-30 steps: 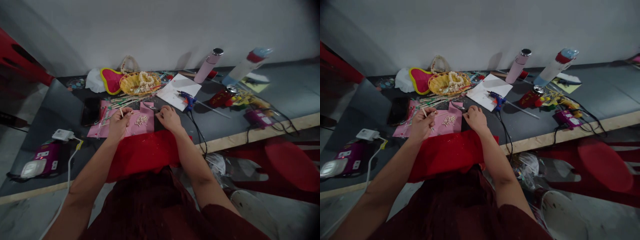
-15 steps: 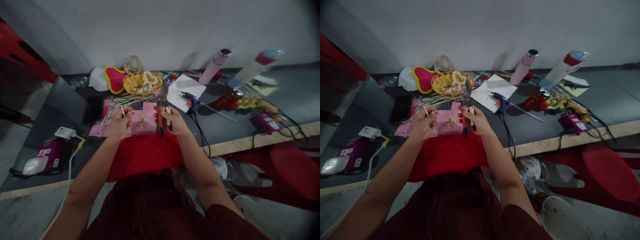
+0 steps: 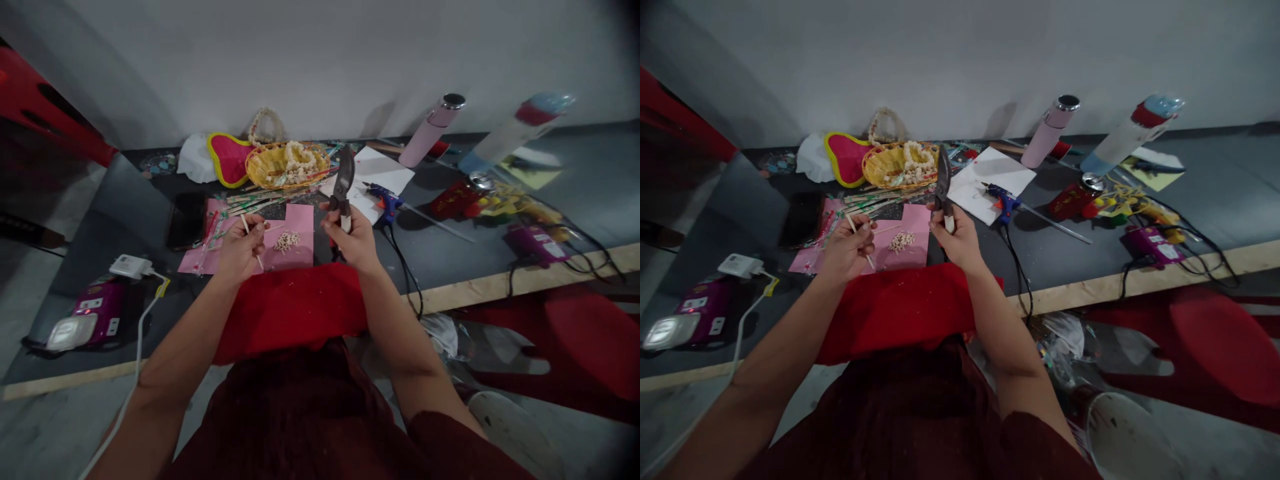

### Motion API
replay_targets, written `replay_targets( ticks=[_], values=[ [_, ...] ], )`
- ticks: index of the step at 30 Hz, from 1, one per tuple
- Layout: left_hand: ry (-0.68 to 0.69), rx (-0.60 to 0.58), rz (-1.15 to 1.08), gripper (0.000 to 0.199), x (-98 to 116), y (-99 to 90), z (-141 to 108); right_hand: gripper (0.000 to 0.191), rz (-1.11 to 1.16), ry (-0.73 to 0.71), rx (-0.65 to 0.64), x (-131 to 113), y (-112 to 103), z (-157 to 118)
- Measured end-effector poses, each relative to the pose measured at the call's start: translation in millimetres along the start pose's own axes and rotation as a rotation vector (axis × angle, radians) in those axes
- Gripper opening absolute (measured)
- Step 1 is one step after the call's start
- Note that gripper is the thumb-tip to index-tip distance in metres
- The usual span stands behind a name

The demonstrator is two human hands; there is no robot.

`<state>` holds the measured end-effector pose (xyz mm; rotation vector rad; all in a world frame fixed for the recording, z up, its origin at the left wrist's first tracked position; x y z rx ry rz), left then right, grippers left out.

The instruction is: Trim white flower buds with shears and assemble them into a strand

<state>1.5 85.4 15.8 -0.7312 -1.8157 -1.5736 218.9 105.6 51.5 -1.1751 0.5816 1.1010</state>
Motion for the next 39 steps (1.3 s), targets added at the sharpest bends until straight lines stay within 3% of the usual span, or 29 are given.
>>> replay_targets(
  ticks=[2, 4, 7, 10, 15, 39],
  values=[
    [0.0, 0.0, 0.0, 0.025, 0, 0.1, 0, 0.016, -0.33, -0.108, 0.031, -8, 0, 0],
    [0.002, -0.005, -0.011, 0.025, 1, 1.1, 0, 0.021, -0.582, -0.225, -0.032, -16, 12, -2],
    [0.009, -0.013, -0.018, 0.022, 4, 3.3, -1, 0.03, -0.817, -0.324, -0.186, -21, 37, -9],
    [0.016, -0.002, -0.02, 0.021, 5, 3.7, -2, 0.036, -0.953, -0.341, -0.251, -22, 51, -15],
    [0.011, -0.016, -0.046, 0.029, 5, 5.6, -4, 0.038, -1.033, -0.334, -0.251, -22, 54, -17],
    [-0.016, -0.024, -0.059, 0.031, 2, 4.2, -2, 0.032, -1.053, -0.328, -0.247, -23, 55, -16]
  ],
)
Point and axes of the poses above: each hand's wrist, its own z-axis towards the middle knuckle, its own y-axis out of the palm, x = y × z, the point moved 9 cm from there along z, towards the middle knuckle, and after that the axes turned 15 degrees about -z, right-handed, at the moved point
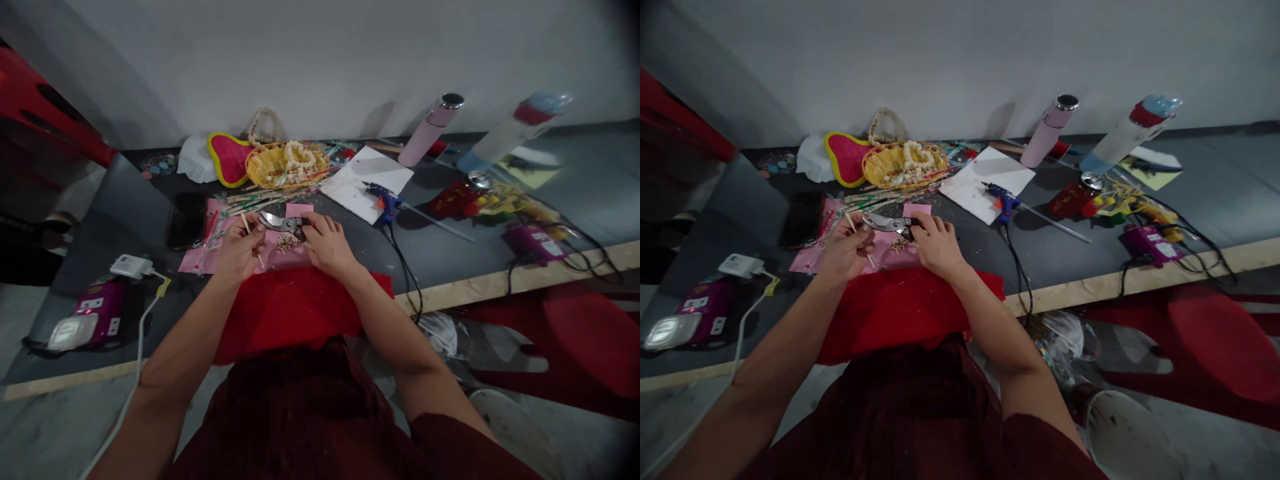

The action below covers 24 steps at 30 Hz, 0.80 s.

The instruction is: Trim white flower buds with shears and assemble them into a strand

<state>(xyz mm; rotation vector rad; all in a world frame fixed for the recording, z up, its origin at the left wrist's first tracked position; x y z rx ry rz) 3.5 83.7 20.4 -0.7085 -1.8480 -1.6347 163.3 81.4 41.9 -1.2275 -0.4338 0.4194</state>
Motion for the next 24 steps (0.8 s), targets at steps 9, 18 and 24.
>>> replay_targets(
  ticks=[9, 18, 24],
  values=[
    [0.003, -0.025, 0.019, 0.03, 0.2, 3.6, -0.7, 0.029, -0.008, 0.013, -0.001, 0.0, -0.3, 0.8],
    [0.004, -0.031, -0.004, 0.03, 0.6, 3.3, -1.0, 0.032, -0.008, -0.005, -0.023, -1.8, -0.8, 0.3],
    [0.012, 0.004, 0.005, 0.029, 0.9, 0.8, -1.0, 0.032, -0.014, 0.002, -0.036, -2.8, -1.1, 0.7]
  ],
)
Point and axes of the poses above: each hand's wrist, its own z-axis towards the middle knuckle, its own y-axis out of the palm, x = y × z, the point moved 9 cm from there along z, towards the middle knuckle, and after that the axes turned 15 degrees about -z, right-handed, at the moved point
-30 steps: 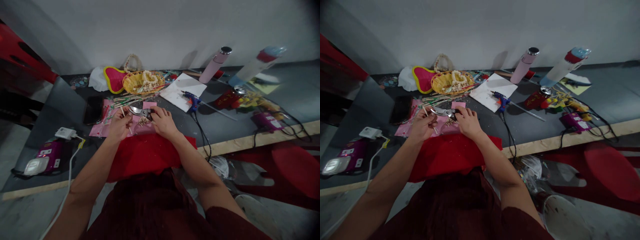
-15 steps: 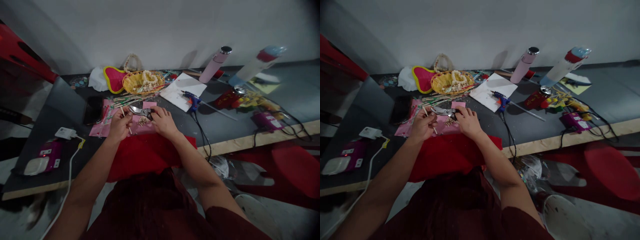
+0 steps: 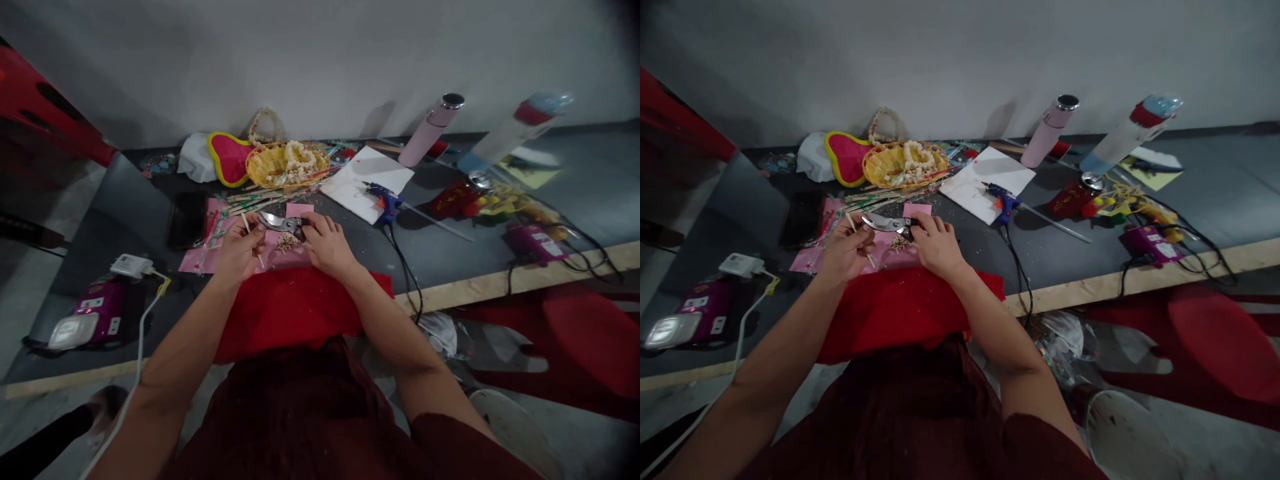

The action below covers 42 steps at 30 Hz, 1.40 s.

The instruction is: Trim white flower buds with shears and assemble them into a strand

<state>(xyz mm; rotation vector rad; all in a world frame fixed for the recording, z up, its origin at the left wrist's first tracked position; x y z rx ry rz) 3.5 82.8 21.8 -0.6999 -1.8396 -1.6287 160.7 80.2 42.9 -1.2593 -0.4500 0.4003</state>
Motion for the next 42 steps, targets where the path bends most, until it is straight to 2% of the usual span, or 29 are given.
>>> replay_targets(
  ticks=[12, 14, 18, 20, 27, 42],
  values=[
    [-0.016, 0.026, -0.015, 0.034, -3.1, -4.2, 2.7, 0.03, -0.002, -0.015, -0.027, 2.8, 3.7, -0.4],
    [-0.008, 0.019, -0.001, 0.033, -2.0, -3.5, 2.3, 0.035, 0.02, 0.006, -0.029, 3.8, 4.2, -0.6],
    [0.013, 0.017, 0.003, 0.033, 1.0, -0.7, 0.4, 0.059, 0.04, 0.048, -0.029, 4.0, 3.3, -0.3],
    [0.017, 0.019, 0.003, 0.032, 1.2, 0.1, -0.1, 0.063, 0.002, 0.05, -0.046, 2.3, 3.7, 0.4],
    [0.02, 0.059, -0.022, 0.031, -0.2, -3.7, 0.6, 0.056, -0.066, 0.087, -0.098, 0.5, 6.5, 0.2],
    [-0.039, 0.008, -0.045, 0.032, -4.6, 0.1, -0.6, 0.054, -0.036, 0.104, -0.105, -0.5, 2.6, -3.2]
  ],
)
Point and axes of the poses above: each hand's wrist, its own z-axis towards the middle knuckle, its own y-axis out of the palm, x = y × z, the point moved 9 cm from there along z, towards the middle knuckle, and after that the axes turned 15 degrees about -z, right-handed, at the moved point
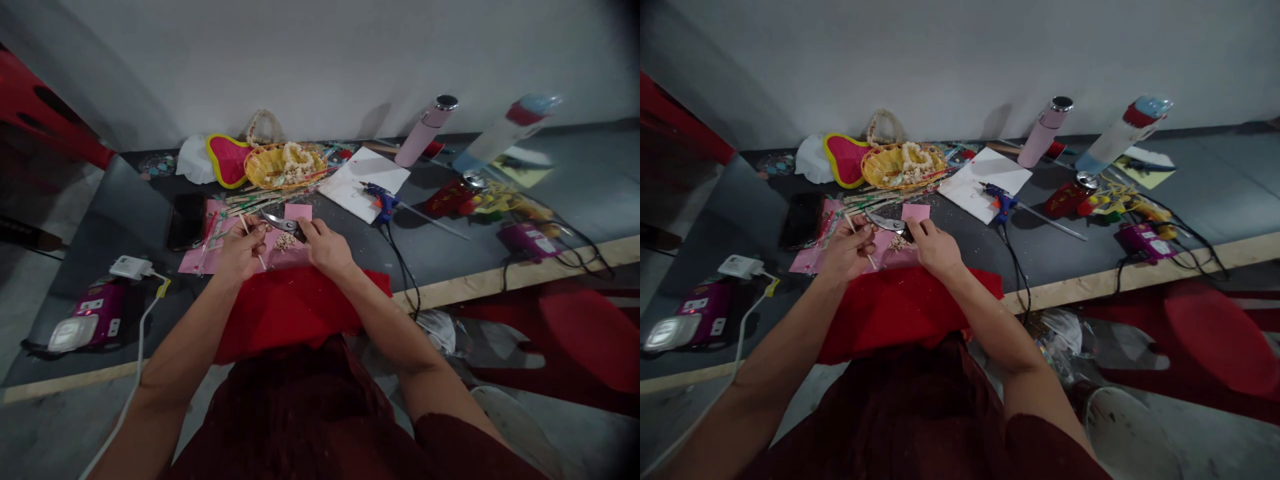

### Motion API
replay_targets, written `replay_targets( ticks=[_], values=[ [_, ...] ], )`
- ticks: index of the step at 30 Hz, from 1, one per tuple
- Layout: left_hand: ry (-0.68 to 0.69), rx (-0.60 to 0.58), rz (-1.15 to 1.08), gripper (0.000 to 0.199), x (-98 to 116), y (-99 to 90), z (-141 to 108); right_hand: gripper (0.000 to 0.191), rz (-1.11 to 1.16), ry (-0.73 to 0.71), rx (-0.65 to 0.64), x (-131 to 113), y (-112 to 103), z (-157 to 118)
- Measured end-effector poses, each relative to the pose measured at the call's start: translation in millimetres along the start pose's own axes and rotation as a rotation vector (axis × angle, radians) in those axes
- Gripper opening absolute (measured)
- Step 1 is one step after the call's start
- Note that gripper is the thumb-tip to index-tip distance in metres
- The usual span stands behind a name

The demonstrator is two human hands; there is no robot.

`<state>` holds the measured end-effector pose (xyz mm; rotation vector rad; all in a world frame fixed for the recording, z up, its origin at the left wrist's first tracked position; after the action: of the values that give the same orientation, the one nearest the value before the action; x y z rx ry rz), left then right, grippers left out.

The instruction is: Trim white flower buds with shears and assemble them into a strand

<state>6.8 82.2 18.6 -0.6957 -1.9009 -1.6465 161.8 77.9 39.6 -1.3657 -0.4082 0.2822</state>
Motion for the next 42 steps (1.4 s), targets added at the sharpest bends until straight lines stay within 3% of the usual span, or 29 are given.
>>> replay_targets(
  ticks=[6, 12, 21, 29, 32, 37, 42],
  values=[
    [0.001, -0.004, 0.006, 0.03, 1, -0.2, 1, 0.056, 0.09, 0.089, 0.065, 11, -1, 2],
    [0.017, 0.019, 0.109, 0.027, -2, -3.9, 3, 0.049, 0.25, 0.221, 0.028, 43, 22, 8],
    [0.002, 0.043, 0.211, 0.026, -10, -10.8, 7, 0.048, 0.184, 0.276, -0.011, 62, 32, 7],
    [0.189, 0.08, 0.12, 0.022, 9, -10.3, 7, 0.049, 0.098, 0.281, -0.046, 66, 32, 5],
    [0.284, 0.027, 0.248, 0.02, 18, -4.4, 2, 0.046, 0.072, 0.275, -0.055, 65, 31, 4],
    [0.492, -0.021, 0.655, 0.02, 30, 7.1, -11, 0.033, 0.024, 0.264, 0.016, 61, 25, 5],
    [0.513, -0.075, 0.799, 0.025, 24, 10.8, -12, 0.033, 0.139, 0.028, 0.127, 38, 18, 13]
  ],
)
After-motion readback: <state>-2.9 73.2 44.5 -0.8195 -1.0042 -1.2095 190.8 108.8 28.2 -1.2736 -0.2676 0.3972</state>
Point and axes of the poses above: each hand's wrist, its own z-axis towards the middle knuckle, its own y-axis out of the palm, x = y × z, the point moved 9 cm from there along z, towards the middle knuckle, and after that the axes turned 15 degrees about -z, right-handed, at the moved point
